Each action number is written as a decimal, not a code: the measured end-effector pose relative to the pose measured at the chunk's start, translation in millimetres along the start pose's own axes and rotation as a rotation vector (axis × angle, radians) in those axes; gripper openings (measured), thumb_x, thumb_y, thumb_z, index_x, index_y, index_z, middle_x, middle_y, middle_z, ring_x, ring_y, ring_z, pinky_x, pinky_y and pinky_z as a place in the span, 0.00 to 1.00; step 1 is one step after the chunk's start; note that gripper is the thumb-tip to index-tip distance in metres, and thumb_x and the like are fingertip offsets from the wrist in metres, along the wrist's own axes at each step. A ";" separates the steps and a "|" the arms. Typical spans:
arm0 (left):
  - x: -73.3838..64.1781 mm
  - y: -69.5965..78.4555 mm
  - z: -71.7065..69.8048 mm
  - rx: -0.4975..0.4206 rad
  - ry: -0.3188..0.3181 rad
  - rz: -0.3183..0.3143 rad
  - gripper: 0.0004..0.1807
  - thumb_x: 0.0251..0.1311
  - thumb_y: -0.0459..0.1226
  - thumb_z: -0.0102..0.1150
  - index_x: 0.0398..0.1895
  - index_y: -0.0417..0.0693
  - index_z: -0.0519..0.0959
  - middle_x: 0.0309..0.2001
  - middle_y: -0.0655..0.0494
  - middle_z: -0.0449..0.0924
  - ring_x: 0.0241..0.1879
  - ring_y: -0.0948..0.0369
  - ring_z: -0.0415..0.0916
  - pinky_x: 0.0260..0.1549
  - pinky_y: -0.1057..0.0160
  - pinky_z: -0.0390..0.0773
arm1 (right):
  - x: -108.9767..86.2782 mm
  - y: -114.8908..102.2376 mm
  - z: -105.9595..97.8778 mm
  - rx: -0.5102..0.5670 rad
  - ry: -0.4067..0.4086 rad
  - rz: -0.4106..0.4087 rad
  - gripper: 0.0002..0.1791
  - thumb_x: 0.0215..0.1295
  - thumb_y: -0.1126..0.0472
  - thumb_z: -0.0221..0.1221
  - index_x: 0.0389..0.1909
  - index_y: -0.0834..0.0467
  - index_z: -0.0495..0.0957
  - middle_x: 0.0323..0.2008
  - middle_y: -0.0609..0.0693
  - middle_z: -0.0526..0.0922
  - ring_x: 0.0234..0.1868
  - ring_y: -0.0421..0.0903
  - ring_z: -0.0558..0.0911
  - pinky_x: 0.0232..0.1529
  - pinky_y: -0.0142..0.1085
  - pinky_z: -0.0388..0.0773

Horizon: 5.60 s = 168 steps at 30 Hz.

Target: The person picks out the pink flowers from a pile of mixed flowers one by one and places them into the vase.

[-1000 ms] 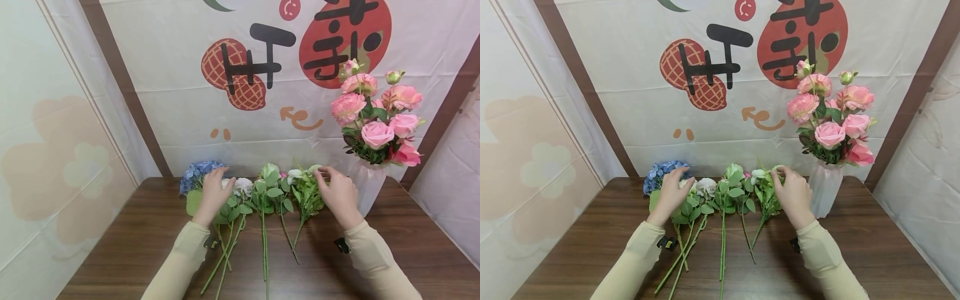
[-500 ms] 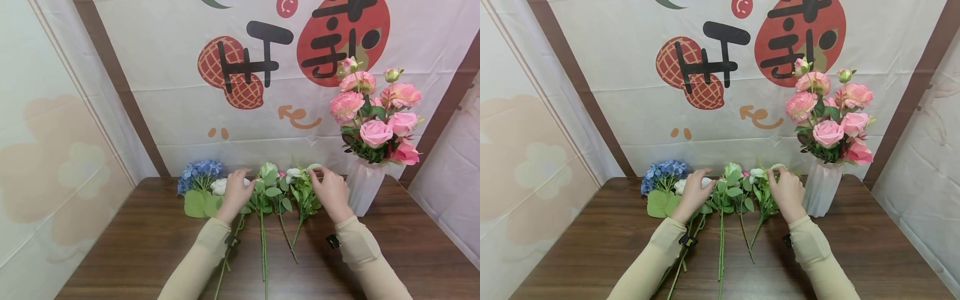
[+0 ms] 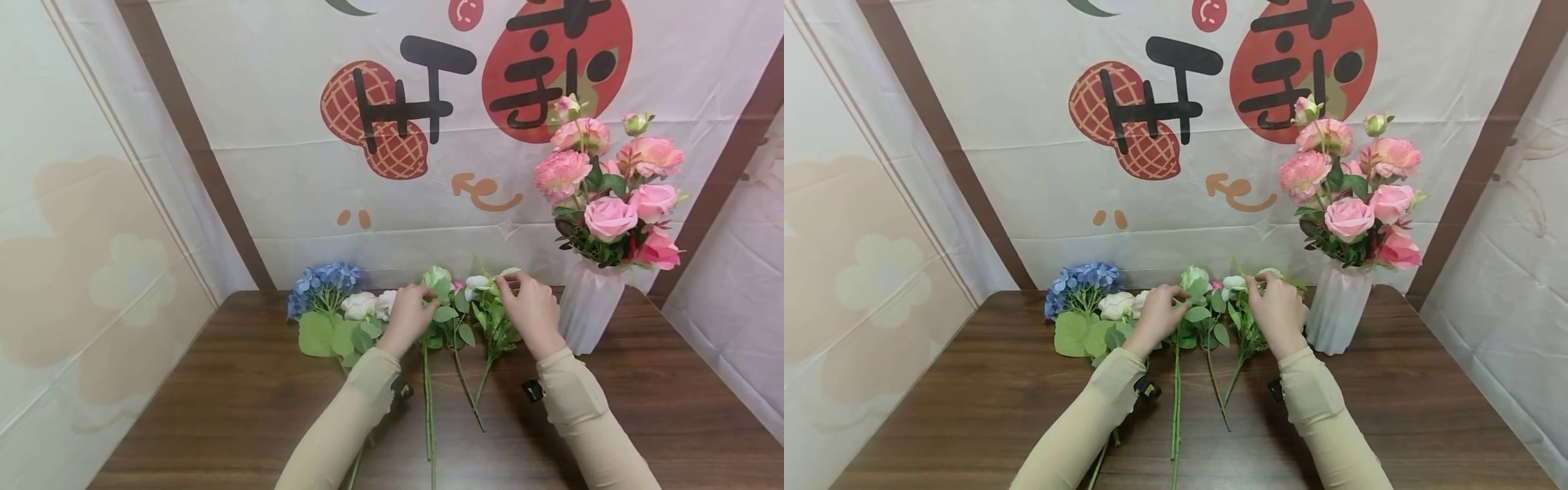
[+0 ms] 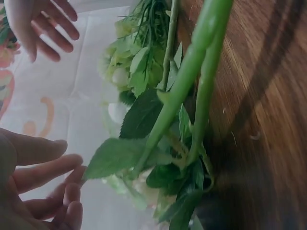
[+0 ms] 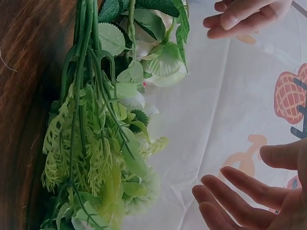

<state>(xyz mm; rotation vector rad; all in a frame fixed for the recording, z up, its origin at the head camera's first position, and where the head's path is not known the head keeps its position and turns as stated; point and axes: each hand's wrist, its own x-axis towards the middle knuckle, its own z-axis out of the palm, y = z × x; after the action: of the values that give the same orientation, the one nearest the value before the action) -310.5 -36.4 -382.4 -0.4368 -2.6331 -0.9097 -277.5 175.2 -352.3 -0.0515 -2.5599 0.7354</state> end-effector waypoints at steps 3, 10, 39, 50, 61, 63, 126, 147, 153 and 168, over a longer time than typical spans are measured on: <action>5.8 3.1 7.1 0.029 -0.058 -0.005 0.08 0.59 0.36 0.61 0.37 0.43 0.85 0.36 0.51 0.85 0.42 0.50 0.77 0.47 0.55 0.73 | 1.1 0.9 1.1 -0.005 0.009 0.004 0.25 0.68 0.39 0.47 0.48 0.53 0.80 0.42 0.53 0.86 0.33 0.58 0.83 0.29 0.50 0.76; 15.7 12.1 26.5 0.249 -0.195 -0.104 0.14 0.59 0.44 0.61 0.16 0.52 0.78 0.24 0.57 0.81 0.36 0.52 0.80 0.43 0.50 0.77 | 2.1 3.3 0.5 -0.006 0.004 0.029 0.24 0.68 0.39 0.47 0.48 0.51 0.80 0.43 0.53 0.86 0.37 0.60 0.82 0.29 0.52 0.75; 29.3 43.4 67.4 0.294 -0.352 -0.350 0.06 0.61 0.38 0.55 0.31 0.49 0.82 0.52 0.47 0.79 0.59 0.44 0.67 0.51 0.41 0.71 | 4.1 6.7 -11.2 0.026 -0.009 0.070 0.27 0.68 0.37 0.44 0.50 0.51 0.80 0.45 0.53 0.85 0.44 0.62 0.81 0.36 0.55 0.74; 26.2 39.4 67.5 0.214 -0.384 -0.421 0.11 0.58 0.41 0.57 0.42 0.49 0.80 0.53 0.48 0.78 0.55 0.44 0.70 0.50 0.37 0.70 | 6.1 8.3 -15.3 0.034 0.002 0.049 0.28 0.69 0.38 0.44 0.50 0.54 0.80 0.43 0.55 0.85 0.42 0.61 0.82 0.37 0.54 0.75; 20.7 35.4 61.9 0.072 -0.326 -0.400 0.22 0.56 0.39 0.58 0.09 0.51 0.61 0.14 0.56 0.62 0.21 0.56 0.66 0.21 0.56 0.67 | 6.5 8.9 -18.0 0.027 0.020 0.041 0.25 0.70 0.42 0.47 0.49 0.56 0.80 0.43 0.56 0.86 0.44 0.64 0.80 0.40 0.57 0.73; 19.6 34.9 61.7 0.045 -0.306 -0.368 0.22 0.55 0.37 0.58 0.09 0.52 0.60 0.13 0.58 0.58 0.18 0.58 0.61 0.18 0.60 0.64 | 6.1 8.5 -18.9 0.025 0.010 0.048 0.25 0.69 0.41 0.46 0.49 0.56 0.80 0.44 0.56 0.85 0.45 0.64 0.80 0.39 0.56 0.73; -8.5 -0.7 -38.0 -0.687 0.052 -0.362 0.07 0.56 0.32 0.62 0.37 0.38 0.82 0.35 0.50 0.83 0.33 0.63 0.73 0.34 0.64 0.75 | 3.1 3.7 -32.5 0.117 -0.033 -0.019 0.26 0.69 0.43 0.48 0.51 0.59 0.80 0.42 0.61 0.85 0.42 0.64 0.81 0.39 0.54 0.75; -9.8 29.9 -31.7 -0.844 0.326 -0.329 0.06 0.53 0.28 0.61 0.34 0.37 0.83 0.29 0.49 0.83 0.27 0.67 0.75 0.31 0.68 0.75 | -2.1 -38.0 -33.2 0.288 0.150 -0.152 0.16 0.63 0.47 0.60 0.43 0.53 0.84 0.36 0.51 0.87 0.34 0.46 0.85 0.34 0.41 0.79; -8.0 37.3 -27.0 -0.897 0.354 -0.293 0.04 0.51 0.26 0.61 0.31 0.34 0.82 0.26 0.51 0.83 0.25 0.68 0.74 0.29 0.70 0.74 | -3.8 -46.1 -35.3 0.323 0.164 -0.162 0.13 0.61 0.49 0.62 0.41 0.52 0.85 0.35 0.48 0.88 0.34 0.43 0.85 0.33 0.23 0.76; -8.0 56.7 -18.6 -0.793 0.411 -0.202 0.03 0.49 0.25 0.61 0.26 0.36 0.84 0.26 0.41 0.84 0.21 0.69 0.73 0.26 0.71 0.72 | -6.1 -48.8 -40.4 0.275 0.120 -0.240 0.09 0.59 0.55 0.65 0.39 0.52 0.86 0.32 0.48 0.88 0.33 0.44 0.86 0.32 0.34 0.79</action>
<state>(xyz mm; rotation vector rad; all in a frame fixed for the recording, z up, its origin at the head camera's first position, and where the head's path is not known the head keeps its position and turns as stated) -277.8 -7.2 -341.1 -0.1242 -1.8853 -1.8765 -249.4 152.4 -300.0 0.2873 -2.2783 0.9496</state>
